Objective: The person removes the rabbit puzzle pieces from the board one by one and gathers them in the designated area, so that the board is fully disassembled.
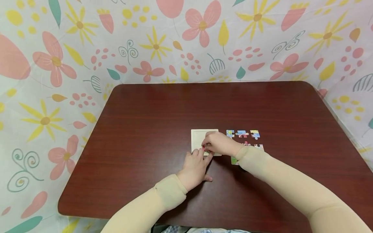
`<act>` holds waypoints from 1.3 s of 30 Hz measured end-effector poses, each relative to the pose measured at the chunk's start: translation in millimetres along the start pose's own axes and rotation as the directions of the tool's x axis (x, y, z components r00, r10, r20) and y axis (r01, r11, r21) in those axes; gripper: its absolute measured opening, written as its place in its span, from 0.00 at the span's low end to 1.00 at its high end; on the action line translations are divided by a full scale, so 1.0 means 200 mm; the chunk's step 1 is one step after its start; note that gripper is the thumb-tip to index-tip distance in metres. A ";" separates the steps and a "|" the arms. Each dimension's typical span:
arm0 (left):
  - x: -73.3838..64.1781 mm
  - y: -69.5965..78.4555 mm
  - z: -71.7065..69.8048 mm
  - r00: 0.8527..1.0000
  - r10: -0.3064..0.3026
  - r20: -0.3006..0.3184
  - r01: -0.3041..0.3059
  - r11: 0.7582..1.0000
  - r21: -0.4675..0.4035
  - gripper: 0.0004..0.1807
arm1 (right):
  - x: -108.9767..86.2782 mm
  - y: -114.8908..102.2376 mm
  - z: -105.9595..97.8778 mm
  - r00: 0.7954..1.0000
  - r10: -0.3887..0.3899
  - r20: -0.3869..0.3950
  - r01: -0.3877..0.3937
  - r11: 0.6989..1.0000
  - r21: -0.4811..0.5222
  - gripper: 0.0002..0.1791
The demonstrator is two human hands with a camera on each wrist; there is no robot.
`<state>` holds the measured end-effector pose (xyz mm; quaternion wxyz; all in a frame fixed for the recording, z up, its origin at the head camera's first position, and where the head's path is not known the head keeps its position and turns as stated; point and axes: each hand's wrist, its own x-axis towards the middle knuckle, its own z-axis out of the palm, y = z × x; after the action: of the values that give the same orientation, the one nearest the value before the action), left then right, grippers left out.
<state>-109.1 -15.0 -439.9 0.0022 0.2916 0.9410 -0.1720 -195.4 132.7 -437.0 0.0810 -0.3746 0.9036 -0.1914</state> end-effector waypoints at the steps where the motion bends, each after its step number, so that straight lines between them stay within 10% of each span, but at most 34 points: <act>1: 0.01 0.00 -0.01 1.000 -0.001 0.014 0.001 1.000 0.005 0.51 | 0.01 0.00 0.00 1.000 -0.001 0.005 0.001 1.000 -0.007 0.03; 9: 0.04 0.02 -0.04 0.995 -0.019 0.094 0.019 1.000 0.003 0.53 | 0.05 -0.01 0.01 0.999 0.023 0.024 -0.022 0.998 -0.055 0.03; 28: 0.05 0.01 -0.04 0.993 -0.023 0.112 0.025 1.000 -0.014 0.54 | 0.06 0.15 -0.02 0.987 0.052 0.150 -0.106 0.918 0.382 0.02; 39: 0.06 0.01 -0.04 0.989 -0.014 0.145 0.017 1.000 -0.020 0.54 | 0.00 0.15 -0.07 0.992 0.082 0.094 -0.114 0.902 0.416 0.02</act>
<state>-117.8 -3.9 -435.2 0.0721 0.2708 0.9424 -0.1824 -218.5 155.2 -436.5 0.2026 -0.3094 0.8552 -0.3632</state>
